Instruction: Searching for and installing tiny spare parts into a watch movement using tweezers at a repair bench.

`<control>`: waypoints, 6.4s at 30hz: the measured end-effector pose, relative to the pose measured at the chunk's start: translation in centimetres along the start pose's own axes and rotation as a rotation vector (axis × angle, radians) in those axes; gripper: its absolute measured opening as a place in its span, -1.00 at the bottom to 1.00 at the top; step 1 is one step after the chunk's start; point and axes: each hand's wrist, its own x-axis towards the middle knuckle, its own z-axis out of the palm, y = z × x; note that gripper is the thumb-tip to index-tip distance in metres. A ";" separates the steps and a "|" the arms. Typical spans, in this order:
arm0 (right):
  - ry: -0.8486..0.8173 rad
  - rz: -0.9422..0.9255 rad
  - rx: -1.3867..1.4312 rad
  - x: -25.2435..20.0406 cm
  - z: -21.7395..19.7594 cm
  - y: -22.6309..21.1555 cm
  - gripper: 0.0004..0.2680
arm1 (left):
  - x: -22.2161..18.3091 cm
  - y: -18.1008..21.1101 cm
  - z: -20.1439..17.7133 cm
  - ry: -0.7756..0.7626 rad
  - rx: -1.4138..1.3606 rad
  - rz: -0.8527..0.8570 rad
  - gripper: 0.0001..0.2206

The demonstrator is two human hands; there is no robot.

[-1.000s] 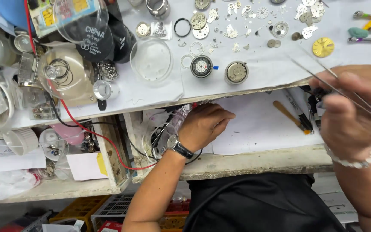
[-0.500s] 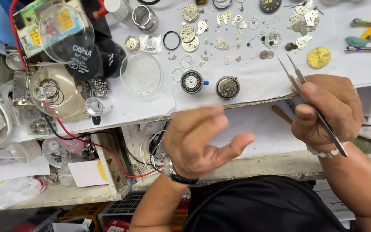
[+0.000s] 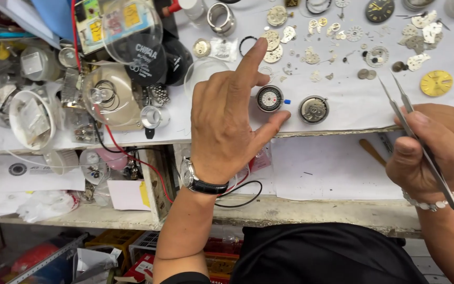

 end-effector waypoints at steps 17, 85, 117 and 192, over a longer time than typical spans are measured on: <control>0.018 0.052 -0.026 0.2 -0.2 -1.0 -0.80 | 4.1 -1.8 -1.6 0.009 0.027 0.048 -0.36; -0.090 0.329 0.189 3.2 1.3 -4.1 -0.92 | 0.7 1.7 3.3 -0.009 -0.665 -0.013 -0.30; -0.087 0.282 0.192 3.9 1.4 -4.1 -0.96 | 0.9 1.8 3.6 0.001 -0.660 0.024 -0.29; -0.017 0.323 0.260 1.8 1.5 -3.3 -0.86 | 0.4 2.0 4.1 0.062 -0.560 0.062 -0.23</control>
